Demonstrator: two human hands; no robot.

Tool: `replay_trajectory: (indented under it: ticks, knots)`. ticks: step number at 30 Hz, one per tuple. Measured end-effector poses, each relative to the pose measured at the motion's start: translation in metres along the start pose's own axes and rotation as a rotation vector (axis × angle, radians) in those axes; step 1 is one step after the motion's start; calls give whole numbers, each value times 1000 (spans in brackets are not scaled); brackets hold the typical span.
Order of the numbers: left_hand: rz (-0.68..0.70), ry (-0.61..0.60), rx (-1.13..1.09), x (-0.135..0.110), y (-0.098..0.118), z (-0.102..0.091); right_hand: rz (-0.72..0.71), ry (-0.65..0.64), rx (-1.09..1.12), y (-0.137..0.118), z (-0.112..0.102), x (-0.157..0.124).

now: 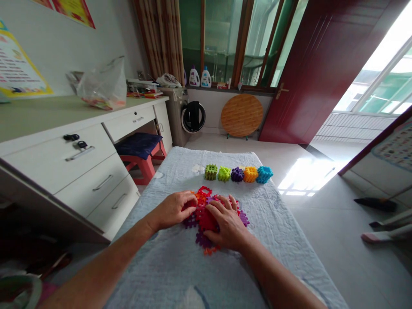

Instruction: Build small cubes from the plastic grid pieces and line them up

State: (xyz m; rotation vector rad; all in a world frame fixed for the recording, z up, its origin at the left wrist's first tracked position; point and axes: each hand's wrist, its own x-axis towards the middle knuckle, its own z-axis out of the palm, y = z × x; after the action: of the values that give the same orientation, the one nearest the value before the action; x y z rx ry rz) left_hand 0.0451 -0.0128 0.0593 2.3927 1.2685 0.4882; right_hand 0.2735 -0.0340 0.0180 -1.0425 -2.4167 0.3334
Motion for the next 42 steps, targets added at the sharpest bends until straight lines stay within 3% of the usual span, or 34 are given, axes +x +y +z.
replay_trajectory:
  ticks: [4, 8, 11, 16, 21, 25, 33, 39, 42]
  knots:
    - [-32, 166, -48, 23, -15, -4, 19, 62, 35, 5, -5, -2]
    - [-26, 296, -16, 66, -42, 2, 47, 103, 77, 12, -11, -5]
    - [-16, 247, 68, 103, -54, 8, 48, 97, 138, 18, -15, -7]
    - [-79, 39, 168, 158, -56, 13, 33, 158, 223, 26, -16, -9]
    - [-131, -96, 191, 186, -63, 18, 68, 228, 182, 34, -16, -9]
    - [-141, -139, 204, 185, -68, 25, 105, 274, 165, 38, -15, -9]
    - [-141, -32, 238, 164, -61, 33, 145, 309, 169, 40, -11, -9]
    - [-133, 64, 172, 133, -56, 17, 188, 319, 167, 42, -13, -9]
    - [-104, 143, -8, 109, -44, 4, 191, 308, 169, 42, -13, -9]
